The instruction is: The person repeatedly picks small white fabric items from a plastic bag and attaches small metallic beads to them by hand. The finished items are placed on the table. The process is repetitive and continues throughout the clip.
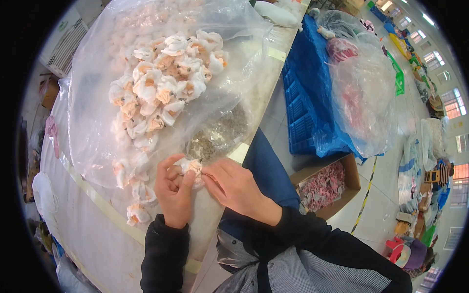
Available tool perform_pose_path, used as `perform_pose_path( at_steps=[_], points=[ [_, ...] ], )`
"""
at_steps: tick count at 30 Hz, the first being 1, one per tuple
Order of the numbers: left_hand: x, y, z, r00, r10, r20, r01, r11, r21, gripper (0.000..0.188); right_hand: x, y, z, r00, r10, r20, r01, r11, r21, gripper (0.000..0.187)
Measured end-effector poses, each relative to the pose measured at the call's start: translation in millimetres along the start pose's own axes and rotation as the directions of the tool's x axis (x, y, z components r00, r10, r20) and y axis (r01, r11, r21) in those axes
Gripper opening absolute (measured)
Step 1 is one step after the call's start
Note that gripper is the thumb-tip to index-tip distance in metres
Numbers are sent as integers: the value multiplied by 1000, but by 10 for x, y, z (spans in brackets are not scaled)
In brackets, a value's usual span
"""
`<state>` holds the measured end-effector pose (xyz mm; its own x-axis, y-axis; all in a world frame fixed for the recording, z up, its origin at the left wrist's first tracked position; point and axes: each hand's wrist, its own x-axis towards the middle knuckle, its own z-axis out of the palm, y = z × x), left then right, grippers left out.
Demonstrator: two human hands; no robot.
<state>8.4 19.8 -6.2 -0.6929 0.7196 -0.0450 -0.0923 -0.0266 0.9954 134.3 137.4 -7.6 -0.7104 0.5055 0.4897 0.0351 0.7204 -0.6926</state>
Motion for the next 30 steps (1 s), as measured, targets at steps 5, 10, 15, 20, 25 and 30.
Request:
perform_pose_path(
  at_steps=[5,10,15,20,25,30],
  points=[
    [5,-35,-37,1000,-4,4,4,1000,-14,40,6,25,0,999,-14,28,13,999,47,18],
    [6,-31,19,954,157,-255,-160,987,10,38,-52,33,-59,972,208,106,-229,936,268,13],
    [31,57,-78,894,355,274,-432,845,315,31,-23,51,-66,978,43,206,-89,972,217,16],
    [19,73,-70,929,172,328,-288,892,348,15,-75,57,-75,932,237,275,-336,847,411,23],
    [11,97,-47,943,192,272,-285,887,363,7,-68,34,-36,944,237,230,-308,883,353,15],
    [-10,68,-41,944,236,232,-311,868,386,6,-82,56,19,973,177,151,-213,937,276,21]
  ],
)
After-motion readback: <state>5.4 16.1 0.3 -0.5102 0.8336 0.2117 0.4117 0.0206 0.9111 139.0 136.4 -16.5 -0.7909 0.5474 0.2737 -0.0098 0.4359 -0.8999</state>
